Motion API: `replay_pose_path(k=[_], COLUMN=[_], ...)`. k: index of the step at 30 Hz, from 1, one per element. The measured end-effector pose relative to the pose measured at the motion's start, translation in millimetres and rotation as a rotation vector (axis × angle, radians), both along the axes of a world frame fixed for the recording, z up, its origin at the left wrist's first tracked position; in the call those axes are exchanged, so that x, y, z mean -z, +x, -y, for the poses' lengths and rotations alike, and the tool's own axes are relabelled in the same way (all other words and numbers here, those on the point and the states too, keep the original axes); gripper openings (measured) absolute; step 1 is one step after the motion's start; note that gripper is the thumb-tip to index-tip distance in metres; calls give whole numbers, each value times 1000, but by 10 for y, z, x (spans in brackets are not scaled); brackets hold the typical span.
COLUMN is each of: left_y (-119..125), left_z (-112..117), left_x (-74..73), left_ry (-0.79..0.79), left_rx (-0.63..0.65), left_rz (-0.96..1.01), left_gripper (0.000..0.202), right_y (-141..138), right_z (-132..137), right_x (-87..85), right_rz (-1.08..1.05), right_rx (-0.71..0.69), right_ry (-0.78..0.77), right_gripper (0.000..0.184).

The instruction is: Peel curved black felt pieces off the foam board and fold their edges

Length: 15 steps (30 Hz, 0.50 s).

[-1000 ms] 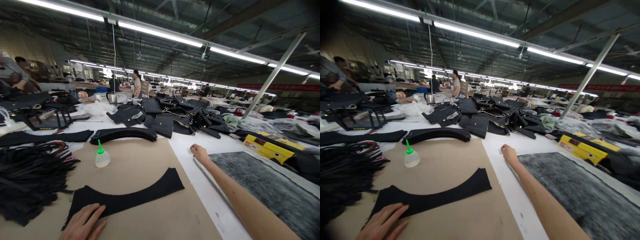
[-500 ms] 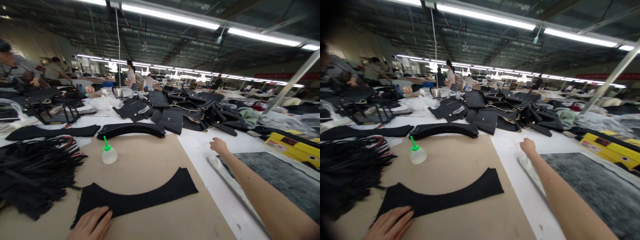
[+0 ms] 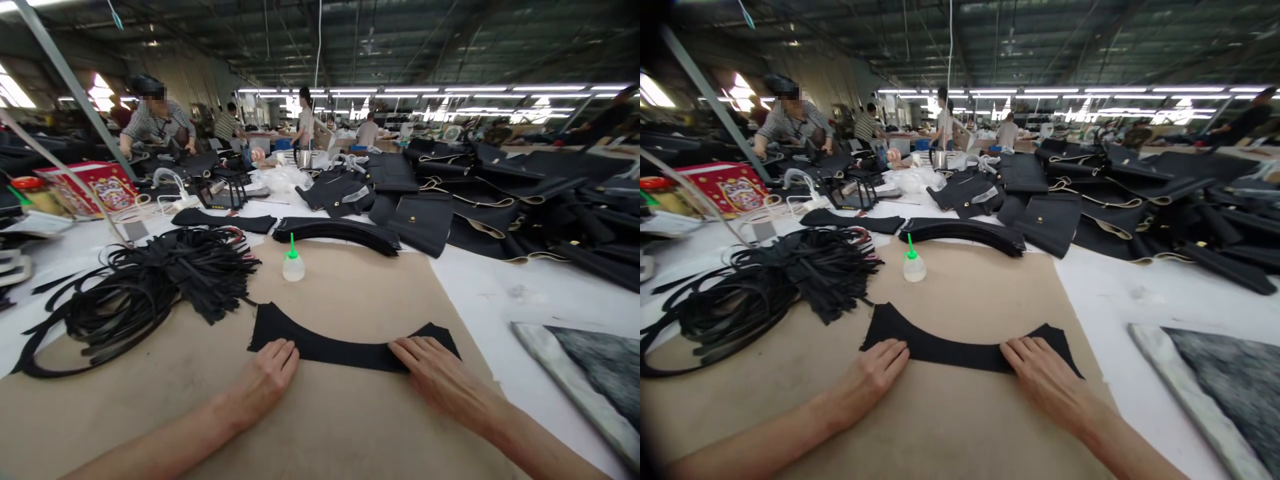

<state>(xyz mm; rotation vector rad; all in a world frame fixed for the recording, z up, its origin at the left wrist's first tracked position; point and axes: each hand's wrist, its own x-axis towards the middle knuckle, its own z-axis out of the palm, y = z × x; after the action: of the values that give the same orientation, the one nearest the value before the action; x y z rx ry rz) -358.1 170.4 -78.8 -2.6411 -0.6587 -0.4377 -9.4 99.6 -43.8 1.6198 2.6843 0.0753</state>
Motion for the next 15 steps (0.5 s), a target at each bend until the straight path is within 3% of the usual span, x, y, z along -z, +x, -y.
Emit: replay_pose_path(k=[4,8,12,15], left_y=[9,24,10,-34], left_z=[14,-65,-300,-505], left_x=[-58,-207,-704,-1120], left_ry=[-34,-281,-706,-1075], left_rx=[2,-102,-181,-140], left_rz=[-92,-27,276,288], left_gripper=[32,23,24,23], right_y=[47,55,139,187], right_z=[-29,-92,-176,-196], right_x=[63,-129,-587,-838], right_rz=[20,-146,-518,-819], right_rx=[32,115,231,290], right_ry=[-11,-152,-547,-934], right_gripper=[42,30,24,30])
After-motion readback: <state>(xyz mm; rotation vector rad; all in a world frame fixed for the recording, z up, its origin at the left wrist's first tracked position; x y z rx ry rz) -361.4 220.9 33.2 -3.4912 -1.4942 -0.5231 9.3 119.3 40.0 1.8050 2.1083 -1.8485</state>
